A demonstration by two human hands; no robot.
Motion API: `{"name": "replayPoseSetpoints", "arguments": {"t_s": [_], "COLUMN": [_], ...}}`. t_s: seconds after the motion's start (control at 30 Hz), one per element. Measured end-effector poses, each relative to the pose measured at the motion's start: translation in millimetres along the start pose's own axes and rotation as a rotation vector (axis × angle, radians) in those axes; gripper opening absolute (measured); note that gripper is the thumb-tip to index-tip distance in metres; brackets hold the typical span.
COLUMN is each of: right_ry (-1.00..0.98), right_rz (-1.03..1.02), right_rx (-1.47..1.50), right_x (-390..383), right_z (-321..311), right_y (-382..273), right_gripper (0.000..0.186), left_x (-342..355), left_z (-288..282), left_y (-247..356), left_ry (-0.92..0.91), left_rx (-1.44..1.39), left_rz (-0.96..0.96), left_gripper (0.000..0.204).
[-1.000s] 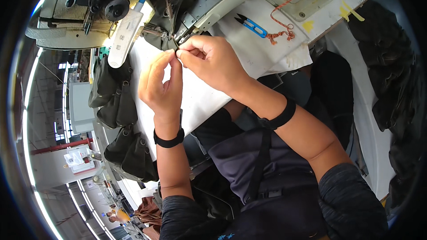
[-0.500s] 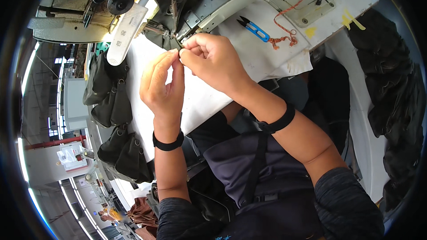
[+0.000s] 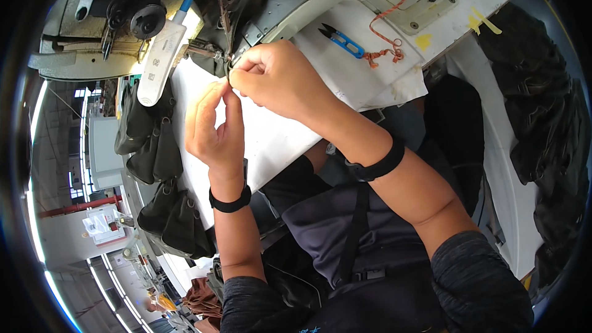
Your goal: The person uses an industrial sewing machine to stitch a zipper onto a dark green canvas bag. They guide the bag under the needle, sew along the zipper edge, and periodically stop to adjust the fabric and trim threads. The person repeats this process on multiple bags, handling them one at a time.
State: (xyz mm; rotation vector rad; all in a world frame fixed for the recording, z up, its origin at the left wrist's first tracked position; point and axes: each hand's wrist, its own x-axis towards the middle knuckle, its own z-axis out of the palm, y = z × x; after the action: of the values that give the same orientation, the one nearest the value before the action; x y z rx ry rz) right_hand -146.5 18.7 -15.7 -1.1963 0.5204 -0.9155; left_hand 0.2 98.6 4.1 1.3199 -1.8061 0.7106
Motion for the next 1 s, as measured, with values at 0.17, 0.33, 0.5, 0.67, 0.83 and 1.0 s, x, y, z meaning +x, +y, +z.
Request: {"name": "replayPoseSetpoints", "arguments": {"t_s": [0.17, 0.33, 0.5, 0.67, 0.83, 1.0], "right_ry": [0.102, -0.008, -0.127, -0.114, 0.008, 0.019], "right_rz": [-0.075, -0.025, 0.072, -0.043, -0.065, -0.054], "right_rx": [-0.030, -0.052, -0.079, -0.154, -0.050, 0.010], "right_x": [-0.6, 1.7, 4.8, 6.7, -7.3, -9.3], "right_z": [11.9, 4.8, -3.7, -8.5, 1.5, -0.3], "right_y": [-3.2, -10.0, -23.6, -11.4, 9.6, 9.7], "right_gripper": [0.021, 0.021, 0.020, 0.019, 0.015, 0.017], "left_x": [-0.2, 2.3, -0.4, 8.0, 3.0, 2.6], "left_z": [1.5, -1.4, -1.6, 0.6, 3.2, 3.0], "left_y": [0.6, 1.4, -3.4, -3.4, -1.1, 2.4], "left_ry": [0.000, -0.009, -0.028, -0.034, -0.082, -0.130], "left_rx": [-0.036, -0.035, -0.074, -0.113, -0.099, -0.084], "left_rz": [-0.038, -0.036, -0.049, -0.031, -0.010, -0.106], "left_gripper": [0.029, 0.029, 0.031, 0.031, 0.028, 0.025]}}
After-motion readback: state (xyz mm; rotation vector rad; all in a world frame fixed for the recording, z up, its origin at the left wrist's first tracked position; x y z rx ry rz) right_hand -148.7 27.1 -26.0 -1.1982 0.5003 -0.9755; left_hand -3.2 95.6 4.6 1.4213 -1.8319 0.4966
